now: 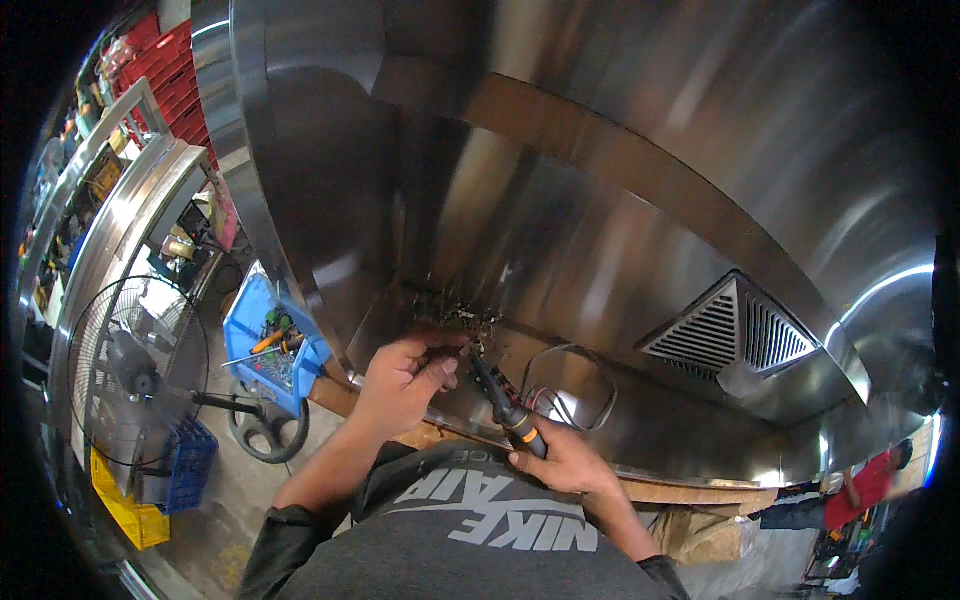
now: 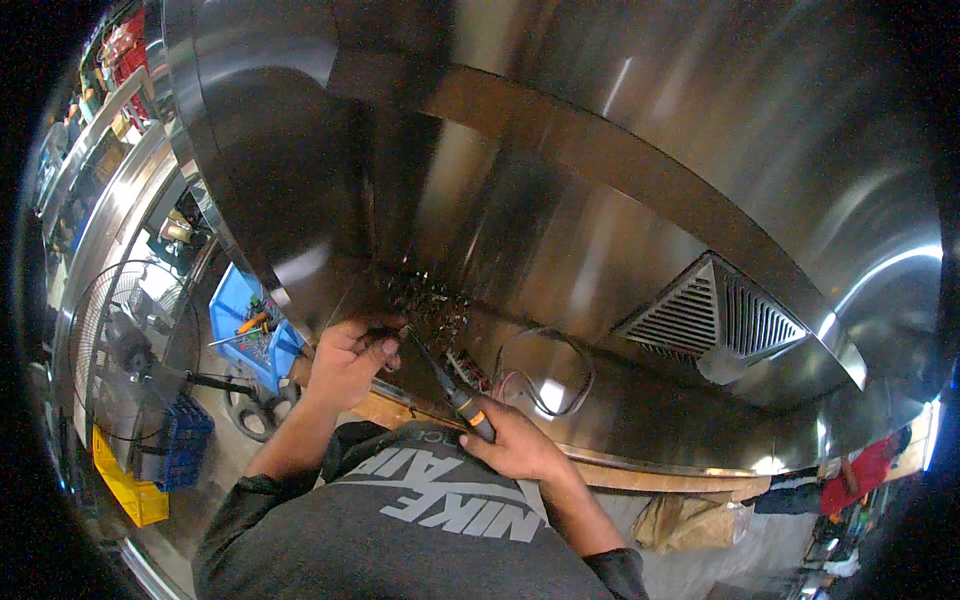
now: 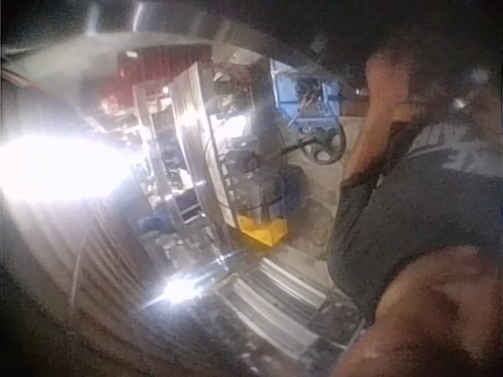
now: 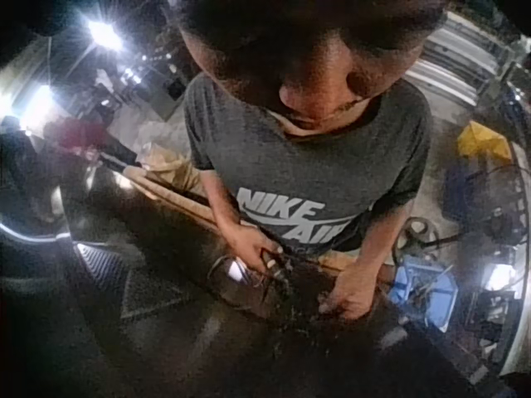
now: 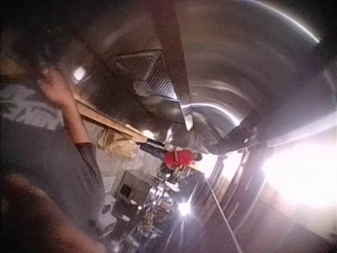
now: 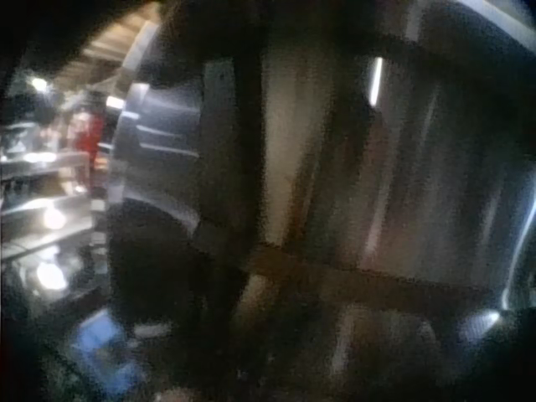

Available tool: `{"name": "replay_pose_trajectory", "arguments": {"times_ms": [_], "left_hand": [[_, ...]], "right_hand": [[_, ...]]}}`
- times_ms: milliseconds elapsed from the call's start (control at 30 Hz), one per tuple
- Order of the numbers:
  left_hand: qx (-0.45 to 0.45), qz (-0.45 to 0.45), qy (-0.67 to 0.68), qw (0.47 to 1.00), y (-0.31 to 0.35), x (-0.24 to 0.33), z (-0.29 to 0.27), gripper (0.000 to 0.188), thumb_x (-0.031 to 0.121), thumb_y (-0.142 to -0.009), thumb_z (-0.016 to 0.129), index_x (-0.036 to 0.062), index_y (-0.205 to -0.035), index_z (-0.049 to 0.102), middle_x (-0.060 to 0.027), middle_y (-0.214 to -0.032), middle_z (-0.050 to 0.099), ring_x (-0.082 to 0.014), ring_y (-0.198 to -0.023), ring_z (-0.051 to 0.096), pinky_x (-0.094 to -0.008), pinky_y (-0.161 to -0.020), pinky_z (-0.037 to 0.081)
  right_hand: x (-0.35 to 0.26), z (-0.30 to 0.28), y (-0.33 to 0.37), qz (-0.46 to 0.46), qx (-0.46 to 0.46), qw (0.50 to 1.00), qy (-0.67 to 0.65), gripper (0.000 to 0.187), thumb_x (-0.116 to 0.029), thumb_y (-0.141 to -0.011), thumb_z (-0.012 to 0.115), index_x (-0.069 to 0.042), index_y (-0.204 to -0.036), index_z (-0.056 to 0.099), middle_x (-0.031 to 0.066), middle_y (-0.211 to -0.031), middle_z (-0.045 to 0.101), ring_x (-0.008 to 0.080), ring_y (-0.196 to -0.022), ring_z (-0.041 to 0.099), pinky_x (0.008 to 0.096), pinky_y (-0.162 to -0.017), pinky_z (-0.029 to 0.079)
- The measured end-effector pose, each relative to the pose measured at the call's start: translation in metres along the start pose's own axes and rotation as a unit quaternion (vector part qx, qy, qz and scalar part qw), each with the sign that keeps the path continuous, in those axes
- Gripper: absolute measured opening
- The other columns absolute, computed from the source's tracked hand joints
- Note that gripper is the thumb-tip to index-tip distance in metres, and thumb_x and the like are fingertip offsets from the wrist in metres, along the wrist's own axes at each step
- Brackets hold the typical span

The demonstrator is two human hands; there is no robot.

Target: The person uses pliers to strip insulation from several wires and then connects them to a terminal block inside a stainless steel kitchen hood. They handle the wires and tools repeatedly, organizing components within the hood cavity.

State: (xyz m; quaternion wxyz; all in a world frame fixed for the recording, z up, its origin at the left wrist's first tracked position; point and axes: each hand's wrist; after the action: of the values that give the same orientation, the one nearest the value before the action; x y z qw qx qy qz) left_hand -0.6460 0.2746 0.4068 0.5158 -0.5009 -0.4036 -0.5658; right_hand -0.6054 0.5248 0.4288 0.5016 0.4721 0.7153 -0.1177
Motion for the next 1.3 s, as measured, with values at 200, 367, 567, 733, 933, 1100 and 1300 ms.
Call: {"name": "replay_pose_trajectory", "arguments": {"times_ms": [200, 367, 567, 733, 933, 1100, 1300], "left_hand": [[0.020, 0.100, -0.012, 0.995, 0.004, 0.002, 0.003, 0.041, 0.000, -0.086, 0.065, 0.0008, -0.126, 0.054, -0.0064, -0.093, 0.067, -0.0051, -0.070, 0.056, -0.0193, -0.061, 0.045], [-0.050, 0.015, -0.087, 0.995, 0.012, 0.023, -0.006, 0.050, -0.003, -0.084, 0.066, 0.0020, -0.131, 0.048, -0.0067, -0.089, 0.066, -0.0040, -0.070, 0.055, -0.0182, -0.062, 0.042], [-0.078, 0.000, -0.104, 0.991, 0.017, 0.030, -0.007, 0.051, -0.003, -0.084, 0.065, 0.0015, -0.132, 0.048, -0.0048, -0.085, 0.064, -0.0018, -0.066, 0.052, -0.0164, -0.058, 0.039], [-0.068, 0.015, -0.145, 0.987, 0.019, 0.034, -0.012, 0.049, -0.001, -0.084, 0.064, -0.0005, -0.131, 0.049, -0.0029, -0.083, 0.062, -0.0001, -0.062, 0.049, -0.0151, -0.054, 0.036], [-0.073, 0.015, -0.112, 0.991, 0.018, 0.031, -0.011, 0.049, -0.002, -0.084, 0.065, -0.0016, -0.130, 0.049, -0.0019, -0.082, 0.061, 0.0002, -0.061, 0.048, -0.0151, -0.053, 0.035], [-0.079, 0.007, -0.116, 0.990, 0.017, 0.032, -0.011, 0.049, -0.002, -0.084, 0.064, -0.0014, -0.131, 0.049, -0.0014, -0.081, 0.060, 0.0005, -0.061, 0.048, -0.0150, -0.053, 0.035], [-0.072, -0.003, -0.117, 0.991, 0.017, 0.035, -0.009, 0.048, -0.002, -0.084, 0.065, -0.0012, -0.130, 0.051, -0.0002, -0.080, 0.060, 0.0009, -0.060, 0.047, -0.0152, -0.052, 0.034]], "right_hand": [[-0.008, 0.001, 0.000, 0.000, -0.019, 1.000, -0.017, 0.051, -0.018, -0.084, 0.065, 0.003, -0.128, 0.048, 0.0260, -0.120, 0.058, 0.0381, -0.113, 0.056, 0.0408, -0.097, 0.042], [-0.009, 0.002, 0.000, -0.018, -0.030, 0.999, -0.035, 0.056, -0.018, -0.084, 0.065, 0.003, -0.132, 0.045, 0.0263, -0.122, 0.057, 0.0382, -0.115, 0.055, 0.0405, -0.099, 0.041], [-0.013, 0.001, -0.001, 0.000, -0.050, 0.998, -0.044, 0.059, -0.017, -0.085, 0.066, 0.002, -0.136, 0.043, 0.0258, -0.124, 0.057, 0.0362, -0.117, 0.054, 0.0395, -0.100, 0.040], [-0.011, 0.004, -0.001, -0.052, -0.014, 0.997, -0.050, 0.048, -0.019, -0.084, 0.072, 0.000, -0.123, 0.053, 0.0137, -0.107, 0.064, 0.0209, -0.100, 0.057, 0.0351, -0.091, 0.043], [-0.006, 0.008, -0.003, -0.065, -0.018, 0.997, -0.047, 0.054, -0.020, -0.084, 0.071, 0.000, -0.129, 0.050, 0.0166, -0.116, 0.062, 0.0240, -0.108, 0.056, 0.0363, -0.096, 0.042], [-0.009, 0.007, -0.003, -0.053, -0.020, 0.998, -0.031, 0.057, -0.019, -0.084, 0.071, 0.000, -0.133, 0.047, 0.0188, -0.122, 0.059, 0.0274, -0.115, 0.055, 0.0376, -0.100, 0.040], [-0.004, 0.007, -0.005, -0.082, -0.030, 0.996, -0.034, 0.062, -0.019, -0.085, 0.069, 0.000, -0.138, 0.042, 0.0217, -0.127, 0.055, 0.0307, -0.120, 0.052, 0.0385, -0.103, 0.038]]}}
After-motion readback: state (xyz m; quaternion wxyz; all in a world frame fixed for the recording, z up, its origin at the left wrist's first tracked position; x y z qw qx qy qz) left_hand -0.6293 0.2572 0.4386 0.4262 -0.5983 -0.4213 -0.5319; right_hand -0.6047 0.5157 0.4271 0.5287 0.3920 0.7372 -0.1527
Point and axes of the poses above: each hand's wrist, its own y-axis away from the middle knuckle, its own z-axis out of the palm, x = y × z
